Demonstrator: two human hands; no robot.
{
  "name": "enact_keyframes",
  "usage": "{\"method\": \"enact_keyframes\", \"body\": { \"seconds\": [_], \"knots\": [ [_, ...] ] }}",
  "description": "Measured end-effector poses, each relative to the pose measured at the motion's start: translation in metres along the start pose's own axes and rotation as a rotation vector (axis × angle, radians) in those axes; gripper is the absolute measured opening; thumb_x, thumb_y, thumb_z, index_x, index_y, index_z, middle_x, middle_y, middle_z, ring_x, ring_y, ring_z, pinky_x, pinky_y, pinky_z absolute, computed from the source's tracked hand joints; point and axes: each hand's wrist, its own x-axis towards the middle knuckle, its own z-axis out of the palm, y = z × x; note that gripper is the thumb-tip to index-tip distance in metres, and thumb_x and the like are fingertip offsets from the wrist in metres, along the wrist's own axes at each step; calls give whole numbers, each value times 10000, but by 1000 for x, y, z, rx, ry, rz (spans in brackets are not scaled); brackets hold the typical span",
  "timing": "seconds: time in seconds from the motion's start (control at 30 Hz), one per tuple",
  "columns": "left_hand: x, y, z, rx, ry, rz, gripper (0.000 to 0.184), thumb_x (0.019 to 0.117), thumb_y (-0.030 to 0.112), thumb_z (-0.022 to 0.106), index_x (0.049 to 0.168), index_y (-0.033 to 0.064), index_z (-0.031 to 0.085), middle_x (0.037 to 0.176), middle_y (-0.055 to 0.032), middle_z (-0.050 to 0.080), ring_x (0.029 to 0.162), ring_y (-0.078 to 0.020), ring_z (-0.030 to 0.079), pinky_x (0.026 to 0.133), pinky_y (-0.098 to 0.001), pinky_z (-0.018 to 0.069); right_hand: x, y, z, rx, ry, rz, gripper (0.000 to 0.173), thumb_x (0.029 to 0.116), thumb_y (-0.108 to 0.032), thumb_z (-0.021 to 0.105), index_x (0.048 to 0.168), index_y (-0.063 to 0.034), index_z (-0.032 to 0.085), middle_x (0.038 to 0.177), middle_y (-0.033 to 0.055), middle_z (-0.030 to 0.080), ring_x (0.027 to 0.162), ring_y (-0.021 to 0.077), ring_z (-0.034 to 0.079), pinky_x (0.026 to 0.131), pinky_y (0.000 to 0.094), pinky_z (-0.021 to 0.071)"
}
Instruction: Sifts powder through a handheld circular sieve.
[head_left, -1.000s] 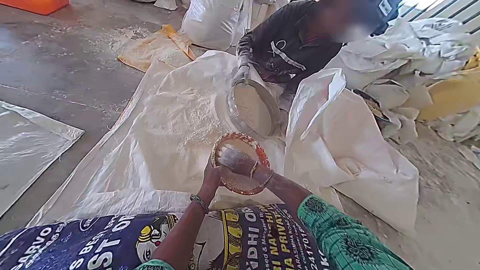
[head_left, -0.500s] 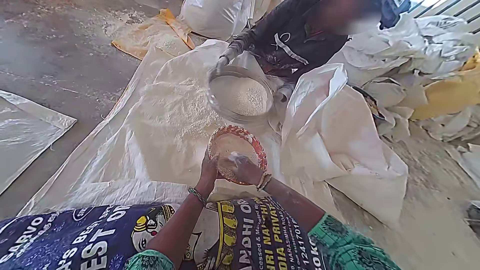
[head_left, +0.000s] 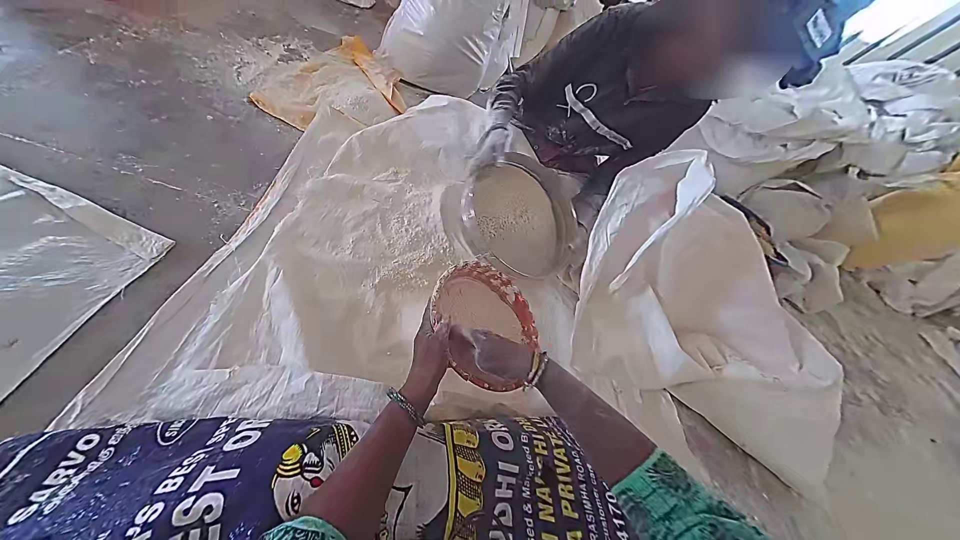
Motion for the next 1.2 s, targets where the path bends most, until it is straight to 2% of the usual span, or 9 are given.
{"method": "enact_keyframes", "body": {
  "seconds": [0.2,0.37,0.5,0.63,0.7,0.77,0.97,1.1,1.2],
  "knots": [
    [-2,-2,1,-82,128,140,547,1047,33,403,1560,-62,242,1552,-274,373,1387,-248,452,1137,-341,367,15,14,-18,0,210,264,546,1064,-35,392,1585,54,258,1617,271,337,1523,356,325,1250,467,238],
    [5,1,4,-125,144,50,556,1073,88,412,1588,5,220,1562,-242,370,1356,-257,476,1086,-398,421,-5,46,-16,80,492,72,466,999,-47,530,1462,5,526,1506,212,523,1429,318,475,1198,445,353],
    [-3,-2,5,-102,76,38,539,1072,107,419,1577,4,263,1553,-233,389,1344,-240,487,1084,-385,421,25,37,-17,181,499,151,616,1055,-203,540,1564,61,316,1615,263,348,1524,330,329,1258,425,244],
    [-5,3,-5,-101,80,8,469,1081,139,431,1532,27,369,1411,-207,532,1170,-207,590,954,-378,502,41,2,16,132,386,-19,523,1033,-205,587,1453,89,481,1456,281,535,1382,341,514,1191,427,362],
    [-4,3,-11,-82,98,19,476,1079,117,426,1536,4,358,1464,-216,494,1253,-217,544,1037,-372,445,29,3,31,-32,301,-65,414,1036,-236,560,1284,91,617,1253,281,653,1218,373,619,1092,476,442],
    [0,5,-10,-70,110,3,492,1084,127,423,1554,11,332,1518,-223,443,1311,-250,513,1059,-411,433,15,14,26,-196,172,-42,371,1049,-151,511,1314,82,626,1312,295,635,1285,416,581,1140,507,390],
    [1,8,0,-101,74,-16,500,1088,153,425,1562,32,320,1497,-220,458,1257,-244,549,1008,-415,475,17,50,-24,-51,700,140,357,1062,-99,455,1329,40,647,1330,245,658,1307,355,596,1160,457,396],
    [-3,5,-4,-122,13,-34,484,1082,158,443,1549,66,353,1383,-194,552,1091,-203,630,858,-376,545,43,7,-10,176,439,110,467,1076,-119,456,1498,79,420,1457,296,522,1377,360,507,1173,453,368],
    [2,4,-13,-138,42,-51,484,1077,172,455,1542,76,363,1311,-198,585,1026,-218,641,797,-393,556,35,-8,21,59,258,-80,443,1081,-231,474,1416,52,540,1372,248,612,1322,320,571,1152,442,404]
  ]
}}
